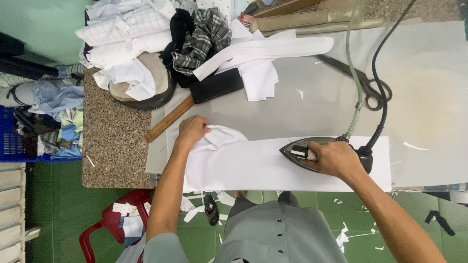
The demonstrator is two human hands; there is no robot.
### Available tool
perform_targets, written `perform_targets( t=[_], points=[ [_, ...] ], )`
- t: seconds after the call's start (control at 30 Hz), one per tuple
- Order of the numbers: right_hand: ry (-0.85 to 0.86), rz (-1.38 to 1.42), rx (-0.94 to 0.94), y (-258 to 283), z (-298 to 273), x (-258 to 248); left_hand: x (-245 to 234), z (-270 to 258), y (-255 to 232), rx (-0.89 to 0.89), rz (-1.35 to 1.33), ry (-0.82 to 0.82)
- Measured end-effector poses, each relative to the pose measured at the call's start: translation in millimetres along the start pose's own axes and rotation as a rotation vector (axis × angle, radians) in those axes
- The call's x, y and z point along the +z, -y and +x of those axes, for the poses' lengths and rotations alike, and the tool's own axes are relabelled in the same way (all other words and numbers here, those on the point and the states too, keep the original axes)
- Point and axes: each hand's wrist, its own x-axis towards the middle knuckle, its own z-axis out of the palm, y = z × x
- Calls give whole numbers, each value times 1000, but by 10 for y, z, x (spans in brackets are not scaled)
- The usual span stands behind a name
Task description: The person cuts a long strip of white fabric using shears, then folds and irons it on a work table. They repeat the process by cutting another strip, folding it, and ironing it flat.
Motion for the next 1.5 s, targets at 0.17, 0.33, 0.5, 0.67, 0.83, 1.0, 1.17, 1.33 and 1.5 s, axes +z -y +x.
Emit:
perform_targets(
  t=[0.17, 0.33, 0.5, 0.67, 0.83, 1.0, 1.17, 1.33, 1.5],
  points=[
    [17, -29, -10, -32, 6, 23, -91, 307, -34, 34, 28, -188],
    [-16, 1, -52, -52, -4, 7, -225, 189, -518, 202, 147, -364],
    [-46, 17, -85, -91, -3, 48, 60, 246, -736, 285, 378, -657],
    [-87, 114, -194, -193, 17, 152, 402, -460, -1371, 410, 115, -959],
    [-77, 20, -292, -240, 96, 262, 1548, -1011, -1824, 389, -145, -630],
    [-104, -95, -332, 94, 218, 299, 1430, -1173, -1213, 132, -151, -441],
    [-268, -90, -499, 1008, 458, 196, 1445, -1122, -117, -108, -77, -555],
    [-362, -60, -529, 2028, 928, 190, 1444, -1157, 261, 19, -238, -655],
    [-318, -66, -516, 2794, 1283, 7, 1324, -1524, 639, 90, -538, -1018]
  ],
)
